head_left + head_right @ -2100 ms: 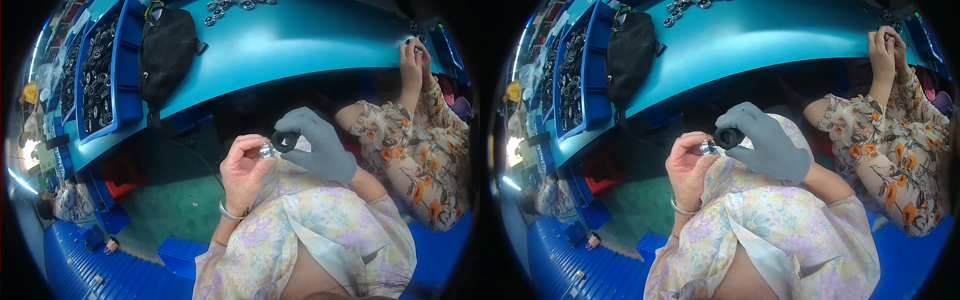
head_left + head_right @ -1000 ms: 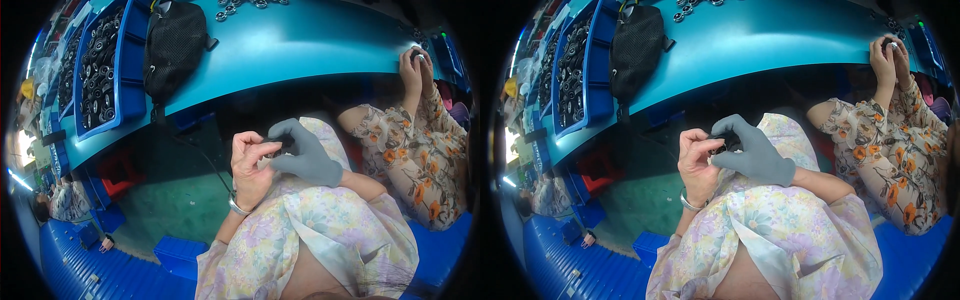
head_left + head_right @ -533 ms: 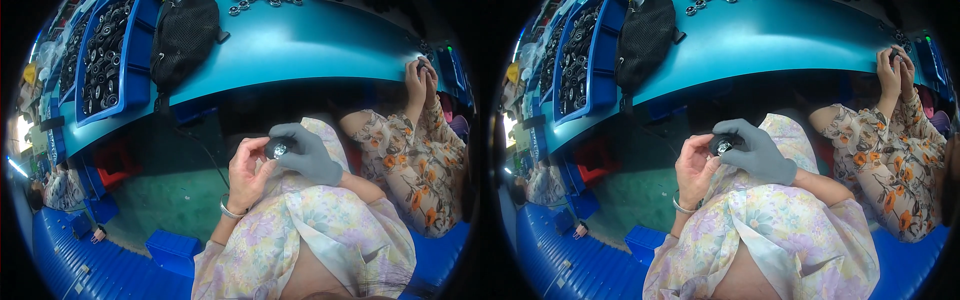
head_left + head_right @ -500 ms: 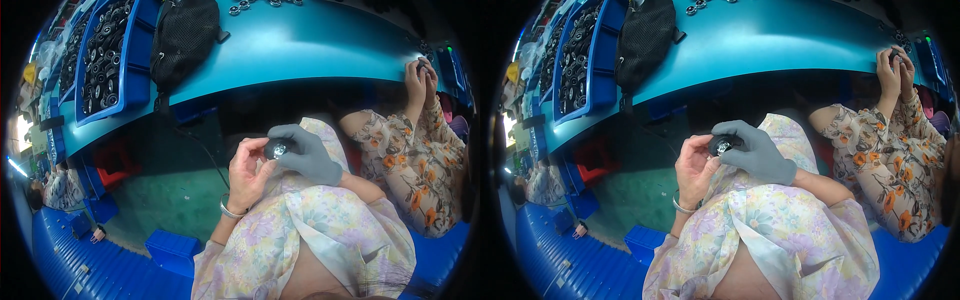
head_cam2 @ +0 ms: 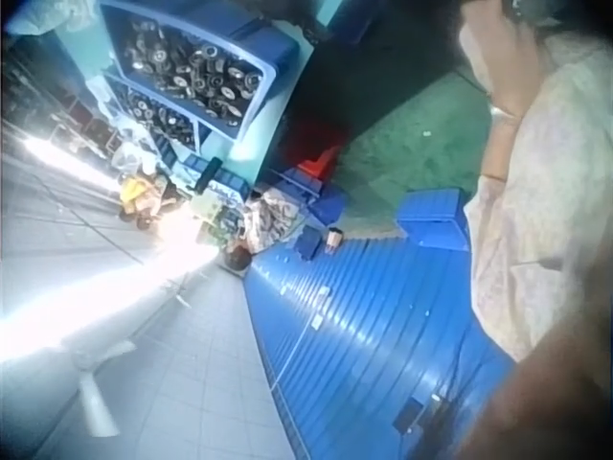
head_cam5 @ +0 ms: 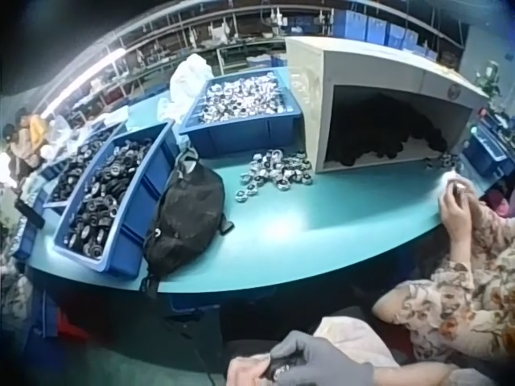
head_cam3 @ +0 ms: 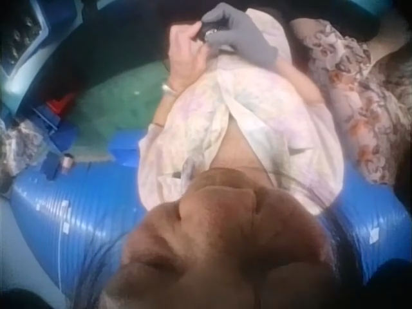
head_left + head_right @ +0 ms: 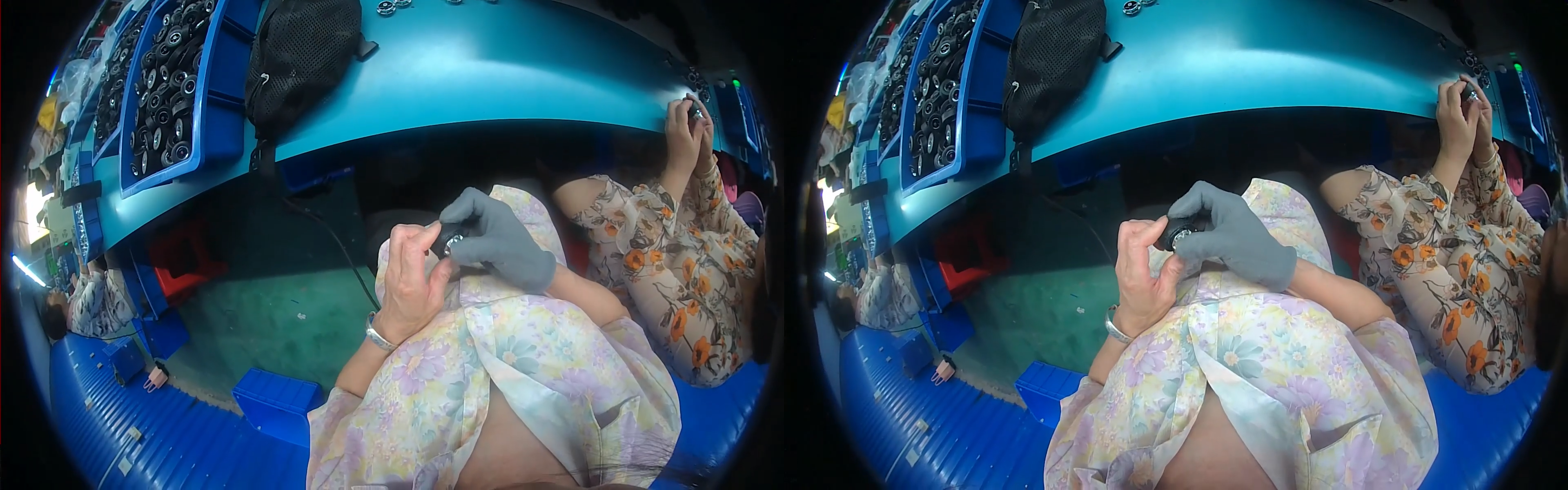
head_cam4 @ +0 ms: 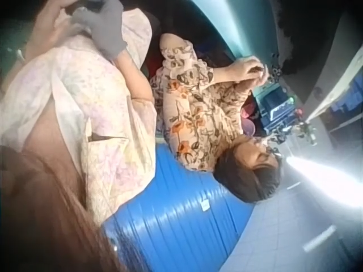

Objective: Assembling small plastic and metal parts at a factory workstation.

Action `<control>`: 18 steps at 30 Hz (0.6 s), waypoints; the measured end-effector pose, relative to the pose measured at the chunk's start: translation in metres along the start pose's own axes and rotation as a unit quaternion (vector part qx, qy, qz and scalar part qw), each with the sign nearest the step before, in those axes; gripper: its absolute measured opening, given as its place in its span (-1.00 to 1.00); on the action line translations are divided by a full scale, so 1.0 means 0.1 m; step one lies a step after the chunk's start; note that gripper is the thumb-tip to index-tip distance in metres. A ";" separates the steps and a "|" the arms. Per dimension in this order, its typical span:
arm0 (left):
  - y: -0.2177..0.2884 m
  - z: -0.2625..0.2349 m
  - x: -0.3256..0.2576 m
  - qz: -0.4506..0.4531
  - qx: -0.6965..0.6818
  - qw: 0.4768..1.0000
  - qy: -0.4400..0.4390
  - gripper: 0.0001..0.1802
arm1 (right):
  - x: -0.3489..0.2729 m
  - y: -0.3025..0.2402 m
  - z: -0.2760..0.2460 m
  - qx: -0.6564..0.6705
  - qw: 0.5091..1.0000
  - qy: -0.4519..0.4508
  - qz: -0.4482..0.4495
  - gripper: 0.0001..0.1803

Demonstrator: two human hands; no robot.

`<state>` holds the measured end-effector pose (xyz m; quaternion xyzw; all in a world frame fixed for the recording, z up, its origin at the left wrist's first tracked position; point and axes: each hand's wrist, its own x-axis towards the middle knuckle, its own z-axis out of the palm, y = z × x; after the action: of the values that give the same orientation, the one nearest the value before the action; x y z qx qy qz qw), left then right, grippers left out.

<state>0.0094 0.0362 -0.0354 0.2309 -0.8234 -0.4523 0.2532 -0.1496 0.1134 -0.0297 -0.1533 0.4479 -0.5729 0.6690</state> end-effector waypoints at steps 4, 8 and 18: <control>-0.09 0.19 0.01 -0.043 0.018 0.998 0.029 -0.49 | 0.13 0.25 -0.09 0.013 0.998 0.052 -0.031 -0.71; -0.34 0.36 -0.01 -0.156 -0.113 0.980 0.059 -0.56 | 0.25 0.38 -0.21 -0.021 0.996 0.079 -0.042 -0.72; -0.40 0.34 -0.12 -0.192 -0.251 0.945 0.081 -0.60 | 0.23 0.46 -0.17 -0.076 0.992 0.080 -0.069 -0.70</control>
<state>0.0034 0.0452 -0.0885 0.3494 -0.6003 -0.6638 0.2773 -0.1350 0.1111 -0.0817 -0.1879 0.5303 -0.5925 0.5766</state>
